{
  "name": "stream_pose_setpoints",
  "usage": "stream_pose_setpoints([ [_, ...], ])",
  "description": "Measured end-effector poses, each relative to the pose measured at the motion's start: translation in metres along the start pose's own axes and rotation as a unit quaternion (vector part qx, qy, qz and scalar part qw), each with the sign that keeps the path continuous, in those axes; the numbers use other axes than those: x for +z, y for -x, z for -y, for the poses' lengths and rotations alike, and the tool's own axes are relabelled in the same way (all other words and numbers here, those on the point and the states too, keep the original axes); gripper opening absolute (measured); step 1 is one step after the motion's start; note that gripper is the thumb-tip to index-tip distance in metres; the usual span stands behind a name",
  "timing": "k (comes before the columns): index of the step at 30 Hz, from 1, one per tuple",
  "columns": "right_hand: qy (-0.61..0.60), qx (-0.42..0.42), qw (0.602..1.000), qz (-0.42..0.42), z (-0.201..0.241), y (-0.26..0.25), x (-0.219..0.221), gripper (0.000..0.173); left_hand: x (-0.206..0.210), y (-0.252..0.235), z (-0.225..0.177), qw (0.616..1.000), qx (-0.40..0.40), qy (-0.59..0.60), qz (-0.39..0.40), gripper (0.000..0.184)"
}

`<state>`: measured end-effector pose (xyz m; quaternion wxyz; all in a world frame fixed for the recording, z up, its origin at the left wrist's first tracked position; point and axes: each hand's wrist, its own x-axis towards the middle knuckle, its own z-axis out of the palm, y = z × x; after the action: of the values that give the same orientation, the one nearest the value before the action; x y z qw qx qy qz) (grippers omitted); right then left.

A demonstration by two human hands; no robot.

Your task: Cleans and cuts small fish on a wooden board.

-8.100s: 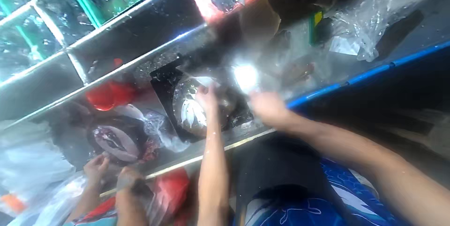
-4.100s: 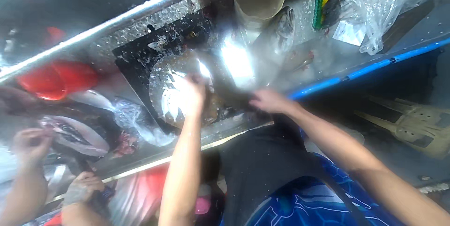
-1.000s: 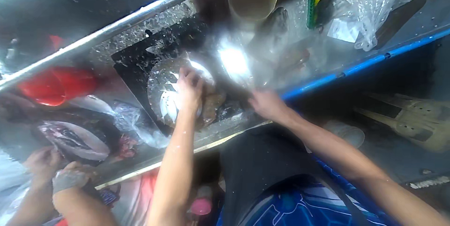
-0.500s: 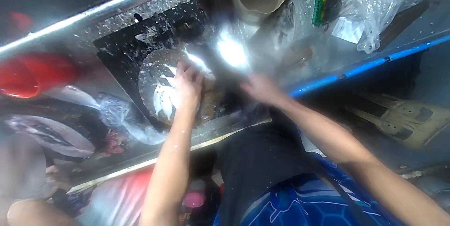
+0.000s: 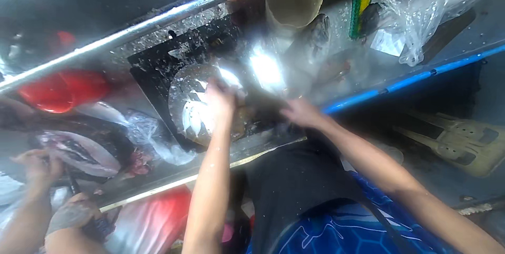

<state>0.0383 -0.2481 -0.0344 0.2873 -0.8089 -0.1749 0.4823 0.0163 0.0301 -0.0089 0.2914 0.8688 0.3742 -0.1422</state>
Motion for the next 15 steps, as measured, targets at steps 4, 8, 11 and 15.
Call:
stream_pose_setpoints([
  [4,-0.021,-0.051,0.998,0.016,-0.013,-0.013,0.000,0.035,-0.004,-0.023,0.003,0.993,-0.076,0.062,0.072,0.053],
  [8,-0.014,-0.107,0.994,0.022,-0.010,-0.009,-0.029,0.035,-0.030,-0.029,0.007,0.933,-0.077,0.283,0.209,0.026],
  [11,0.024,-0.120,0.992,0.014,-0.007,-0.003,-0.049,0.038,-0.033,-0.021,0.009,0.919,0.010,0.323,0.226,0.018],
  [15,0.149,-0.037,0.988,-0.035,0.034,0.016,-0.046,0.036,-0.010,0.000,-0.002,0.964,0.047,0.251,0.070,0.019],
])
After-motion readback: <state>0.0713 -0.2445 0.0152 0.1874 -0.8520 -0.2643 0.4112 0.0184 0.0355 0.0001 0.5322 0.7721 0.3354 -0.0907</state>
